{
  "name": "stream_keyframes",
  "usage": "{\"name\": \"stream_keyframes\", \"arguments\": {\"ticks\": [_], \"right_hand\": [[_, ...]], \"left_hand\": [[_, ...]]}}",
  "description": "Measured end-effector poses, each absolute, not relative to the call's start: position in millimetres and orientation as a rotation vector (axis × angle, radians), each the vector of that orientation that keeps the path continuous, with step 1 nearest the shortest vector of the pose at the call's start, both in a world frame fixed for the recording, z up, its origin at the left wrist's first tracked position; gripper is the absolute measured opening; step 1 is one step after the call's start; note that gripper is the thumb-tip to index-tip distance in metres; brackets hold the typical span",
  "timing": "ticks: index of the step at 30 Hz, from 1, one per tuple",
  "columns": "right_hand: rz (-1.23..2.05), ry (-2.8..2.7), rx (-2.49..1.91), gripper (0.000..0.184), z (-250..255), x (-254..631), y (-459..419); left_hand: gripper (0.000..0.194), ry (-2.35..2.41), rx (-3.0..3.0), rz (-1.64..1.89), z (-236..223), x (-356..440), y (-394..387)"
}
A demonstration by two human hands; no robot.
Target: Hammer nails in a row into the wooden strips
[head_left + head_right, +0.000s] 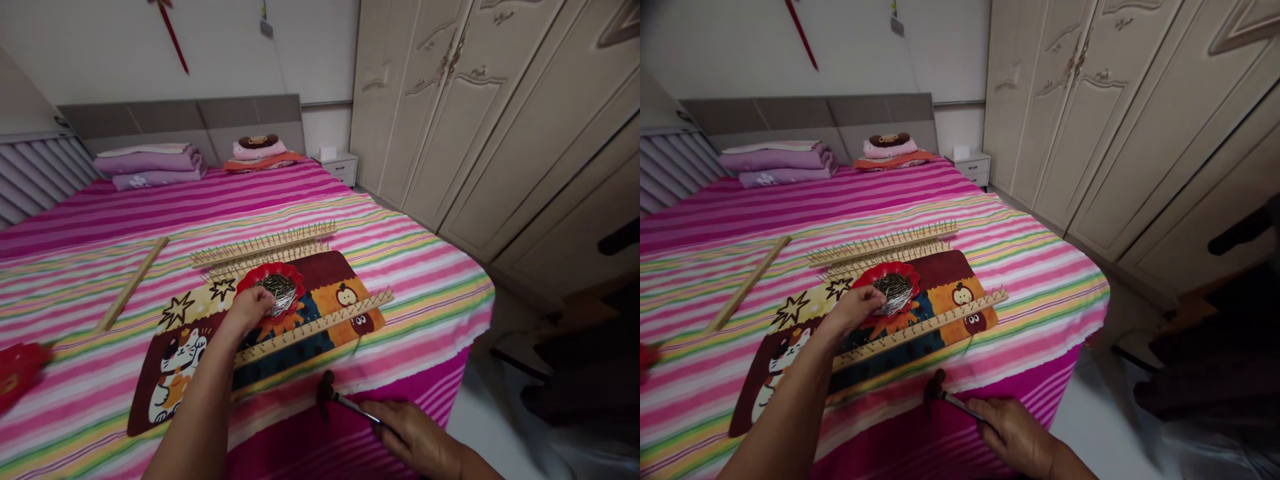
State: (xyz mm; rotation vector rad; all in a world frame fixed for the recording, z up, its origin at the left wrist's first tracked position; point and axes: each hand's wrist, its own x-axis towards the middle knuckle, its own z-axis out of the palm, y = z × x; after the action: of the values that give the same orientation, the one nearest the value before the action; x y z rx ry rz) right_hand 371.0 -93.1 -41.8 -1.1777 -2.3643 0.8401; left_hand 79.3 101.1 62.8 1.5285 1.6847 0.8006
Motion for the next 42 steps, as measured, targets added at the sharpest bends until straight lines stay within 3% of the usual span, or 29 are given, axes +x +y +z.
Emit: {"name": "stream_keyframes", "arguments": {"ticks": [6,9,20,35,42], "right_hand": [[0.828,-2.335,-1.181,0.039,-52,373,-96],[0.8,-2.37,-1.205,0.041,-57,374,-97],[0.778,-2.459,-1.23,0.041,-62,376,-98],[0.785,-2.4,-1.218,0.04,-61,375,-97],[1.008,-2.174,-1.216,0.038,-32,353,-98]], "left_hand": [[0.047,1.445,1.067,1.025,76,56,52],[0.056,1.45,0.937,1.096,74,38,27],[0.042,1.758,0.738,1.447,19,1,-15],[0.023,2.042,0.962,1.333,-10,23,-18],[0.021,2.079,1.288,1.312,-21,23,-23]]}}
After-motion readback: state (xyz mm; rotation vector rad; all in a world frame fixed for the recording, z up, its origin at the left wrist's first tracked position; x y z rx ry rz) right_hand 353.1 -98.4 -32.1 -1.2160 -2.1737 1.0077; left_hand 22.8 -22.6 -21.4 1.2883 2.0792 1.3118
